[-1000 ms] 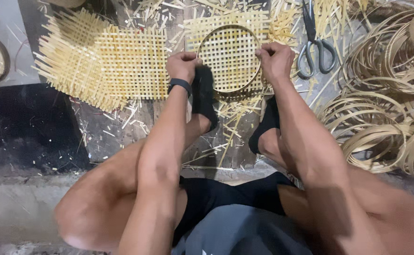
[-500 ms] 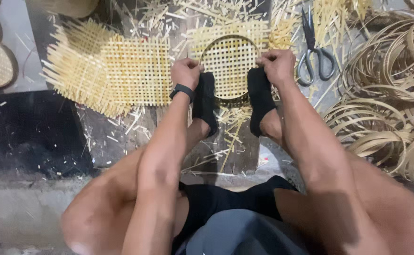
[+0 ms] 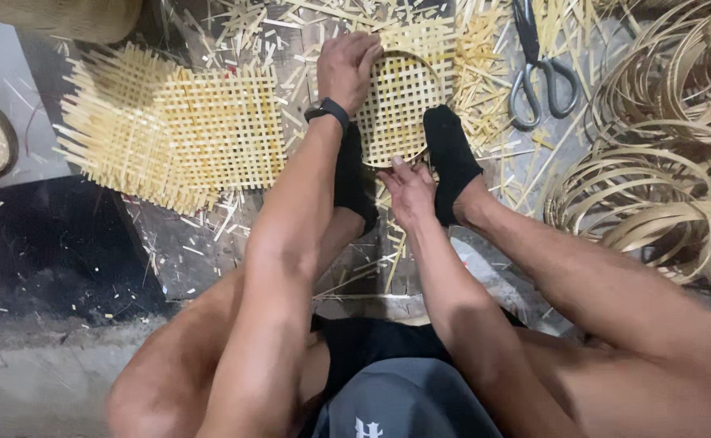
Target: The person trims excess bamboo strips from a woven basket base using shears. They repeatedly place a circular wooden form over the weave, cut the overhanging strips, remove the form, and stack the finished pieces.
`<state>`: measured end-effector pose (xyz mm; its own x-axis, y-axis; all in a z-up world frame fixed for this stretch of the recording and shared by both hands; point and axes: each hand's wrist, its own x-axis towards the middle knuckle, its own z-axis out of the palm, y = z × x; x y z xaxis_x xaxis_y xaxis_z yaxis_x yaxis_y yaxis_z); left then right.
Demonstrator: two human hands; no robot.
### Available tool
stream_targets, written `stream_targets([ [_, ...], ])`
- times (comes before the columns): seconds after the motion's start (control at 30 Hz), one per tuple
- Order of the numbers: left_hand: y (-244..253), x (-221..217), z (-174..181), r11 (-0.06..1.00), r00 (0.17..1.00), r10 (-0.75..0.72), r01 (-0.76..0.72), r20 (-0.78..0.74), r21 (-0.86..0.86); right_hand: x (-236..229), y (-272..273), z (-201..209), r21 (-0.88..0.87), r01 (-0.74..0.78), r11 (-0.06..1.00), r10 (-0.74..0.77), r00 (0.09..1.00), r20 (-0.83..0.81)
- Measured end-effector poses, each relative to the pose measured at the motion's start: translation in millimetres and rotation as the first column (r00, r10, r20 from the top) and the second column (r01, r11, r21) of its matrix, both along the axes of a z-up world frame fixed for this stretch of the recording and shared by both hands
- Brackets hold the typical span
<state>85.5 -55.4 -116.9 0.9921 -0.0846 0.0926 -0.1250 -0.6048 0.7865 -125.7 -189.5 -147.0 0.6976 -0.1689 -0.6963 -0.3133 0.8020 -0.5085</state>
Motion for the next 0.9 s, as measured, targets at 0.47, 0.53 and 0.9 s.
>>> stream_targets([
  [0.47,-9,-11,4,0.988,0.977,0.013,-0.045,0.211,0.145,11,1,54,-0.523,-0.613,0.592,0.374,0.784,-0.496],
  [0.53,-9,-10,4,0.987,0.986,-0.001,-0.026,0.167,0.156,18,4,45,-0.425,-0.616,0.663,0.426,0.778,-0.463],
  [0.9,-7,-4,-4,0.992,0.991,-0.01,-0.007,0.131,0.124,12,-9,10,-0.479,-0.58,0.659,0.543,0.807,-0.23],
])
